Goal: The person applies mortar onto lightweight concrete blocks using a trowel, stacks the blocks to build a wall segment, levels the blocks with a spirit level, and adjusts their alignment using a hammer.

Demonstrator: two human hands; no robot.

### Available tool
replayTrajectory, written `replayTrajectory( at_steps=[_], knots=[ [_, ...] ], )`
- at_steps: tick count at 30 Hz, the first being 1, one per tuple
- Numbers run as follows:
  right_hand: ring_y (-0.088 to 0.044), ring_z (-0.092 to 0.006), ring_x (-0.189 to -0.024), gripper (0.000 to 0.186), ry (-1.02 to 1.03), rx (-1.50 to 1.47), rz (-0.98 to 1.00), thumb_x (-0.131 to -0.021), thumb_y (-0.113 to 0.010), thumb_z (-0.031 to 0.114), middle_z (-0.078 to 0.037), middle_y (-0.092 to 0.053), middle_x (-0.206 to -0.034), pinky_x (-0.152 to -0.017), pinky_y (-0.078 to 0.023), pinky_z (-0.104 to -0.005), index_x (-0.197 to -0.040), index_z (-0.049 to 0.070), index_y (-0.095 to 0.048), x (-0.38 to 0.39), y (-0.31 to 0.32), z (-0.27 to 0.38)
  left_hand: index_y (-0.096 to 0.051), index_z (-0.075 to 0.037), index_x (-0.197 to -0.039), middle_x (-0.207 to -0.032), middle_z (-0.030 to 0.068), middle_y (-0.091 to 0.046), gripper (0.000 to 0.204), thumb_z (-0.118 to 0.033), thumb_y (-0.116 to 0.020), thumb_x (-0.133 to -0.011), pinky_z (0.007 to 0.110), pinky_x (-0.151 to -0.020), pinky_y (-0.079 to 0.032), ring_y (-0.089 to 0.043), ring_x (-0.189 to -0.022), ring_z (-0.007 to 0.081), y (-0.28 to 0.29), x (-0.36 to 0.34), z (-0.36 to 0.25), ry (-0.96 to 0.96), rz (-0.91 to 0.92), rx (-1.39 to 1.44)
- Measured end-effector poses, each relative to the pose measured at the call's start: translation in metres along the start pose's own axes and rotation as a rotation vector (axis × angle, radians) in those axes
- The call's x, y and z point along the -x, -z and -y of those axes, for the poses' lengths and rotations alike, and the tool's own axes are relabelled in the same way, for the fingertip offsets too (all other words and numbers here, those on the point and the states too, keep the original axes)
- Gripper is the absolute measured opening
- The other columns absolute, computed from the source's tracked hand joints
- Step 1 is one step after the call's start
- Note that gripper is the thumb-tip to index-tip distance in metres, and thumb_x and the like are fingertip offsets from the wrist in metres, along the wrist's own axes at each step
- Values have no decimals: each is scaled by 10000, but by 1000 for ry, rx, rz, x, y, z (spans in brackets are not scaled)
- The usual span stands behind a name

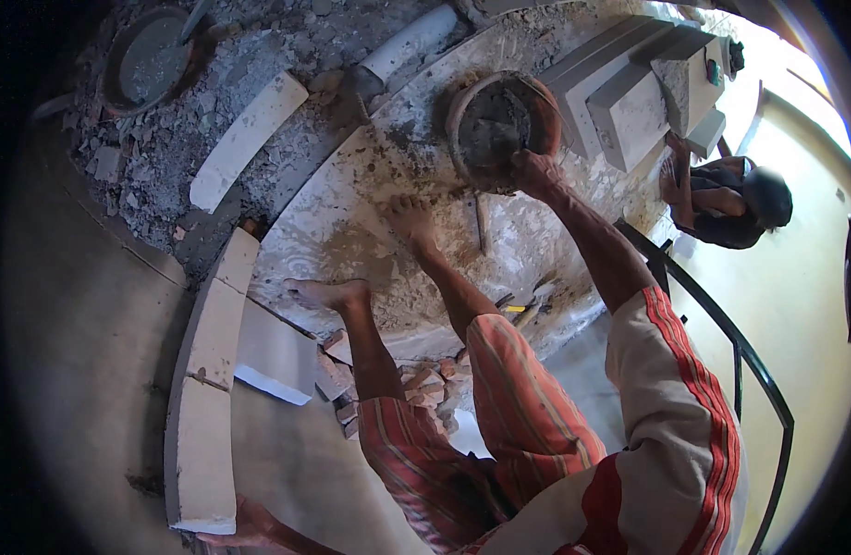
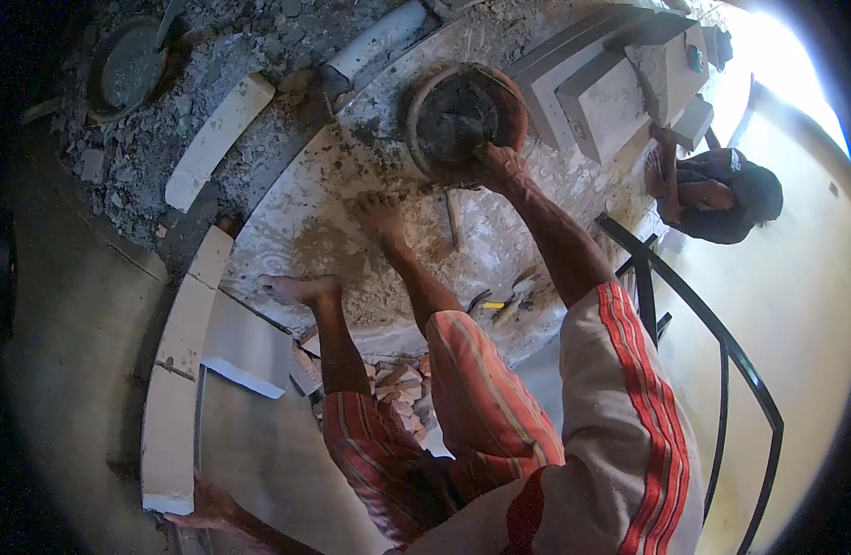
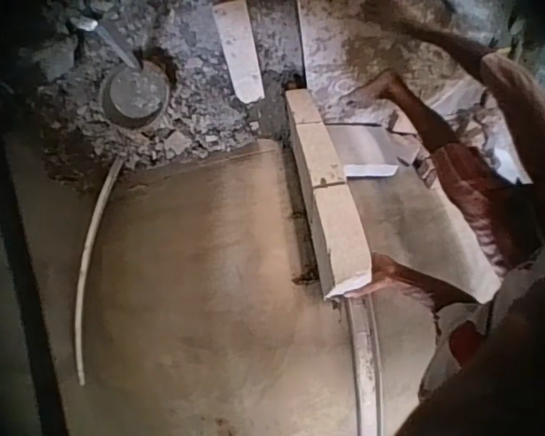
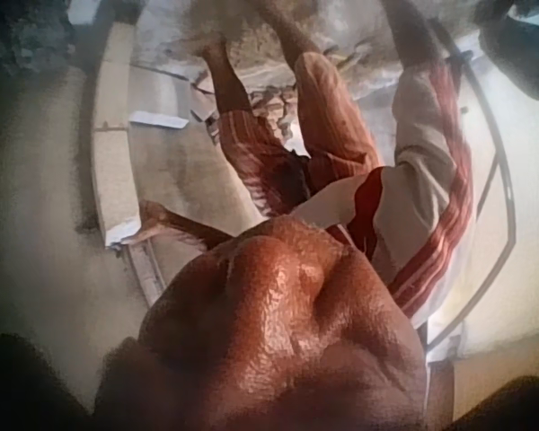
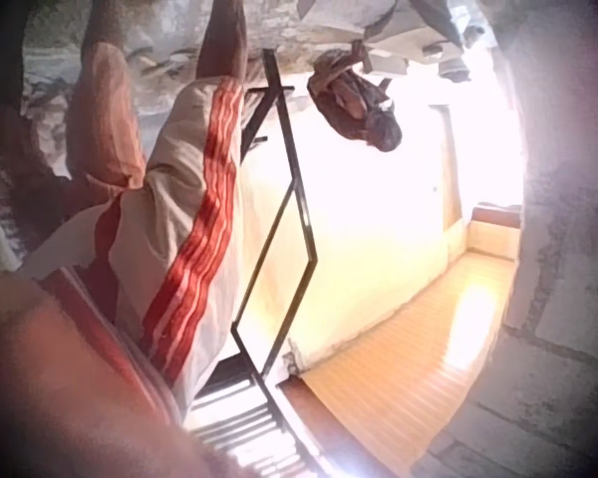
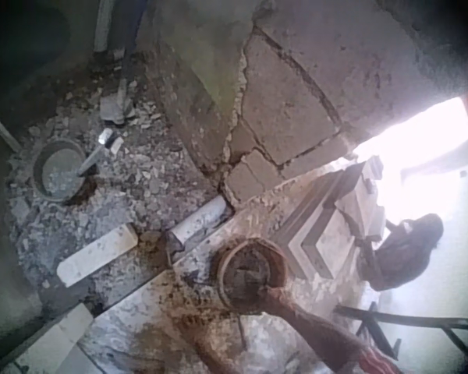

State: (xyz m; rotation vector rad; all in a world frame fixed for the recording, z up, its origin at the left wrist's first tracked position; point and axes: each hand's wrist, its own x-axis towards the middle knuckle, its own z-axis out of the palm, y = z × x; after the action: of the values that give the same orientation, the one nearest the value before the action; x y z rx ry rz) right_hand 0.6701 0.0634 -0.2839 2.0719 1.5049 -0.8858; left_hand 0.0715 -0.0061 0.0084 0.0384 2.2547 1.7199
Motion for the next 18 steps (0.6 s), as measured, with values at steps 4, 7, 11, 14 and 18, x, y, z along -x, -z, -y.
replayTrajectory(
  at_steps=[4, 7, 11, 14, 18],
  knots=[
    [-664, -388, -868, 265, 54, -35, 84, -814, -592, 264, -214, -680, -886, -745, -517, -484, -1023, 128, -681, 3, 10, 36, -370, -158, -1423, -1441, 123, -396, 749, -561, -601, -836, 521, -1149, -266, -369, -1339, 327, 22, -22, 0, -21, 55, -60],
    [-659, -394, -871, 278, 115, -147, 108, -812, -608, 280, -218, -677, -884, -747, -516, -483, -1007, 94, -678, -1, -1, 22, -363, -160, -1428, -1445, 125, -388, 735, -560, -579, -851, 526, -1150, -260, -361, -1344, 334, 28, -25, -1, -29, 84, -81],
    [-670, -360, -855, 461, 66, -209, 108, -809, -671, 464, -170, -694, -909, -762, -517, -438, -1060, 77, -661, -7, -18, -15, -362, -157, -1427, -1451, 127, -378, 719, -543, -576, -860, 532, -1152, -254, -357, -1346, 337, 37, -33, 0, -46, 87, -82],
    [-649, -325, -741, 370, 312, -405, -3, -810, -708, 353, -139, -673, -836, -708, -511, -426, -993, 37, -653, -3, -28, -37, -495, -187, -1349, -1375, 22, -502, 588, -539, -537, -880, 407, -959, -469, -525, -1218, 251, 41, -37, -1, 10, 154, -70],
    [-547, -146, -587, 250, -9, -661, 199, -786, -742, 233, -36, -573, -683, -548, -447, -314, -897, 37, -634, 12, -24, -41, -333, -158, -1447, -1447, 125, -383, 717, -608, -441, -899, 535, -1141, -277, -359, -1344, 341, 27, -31, 7, -20, 64, -182]
  ],
)
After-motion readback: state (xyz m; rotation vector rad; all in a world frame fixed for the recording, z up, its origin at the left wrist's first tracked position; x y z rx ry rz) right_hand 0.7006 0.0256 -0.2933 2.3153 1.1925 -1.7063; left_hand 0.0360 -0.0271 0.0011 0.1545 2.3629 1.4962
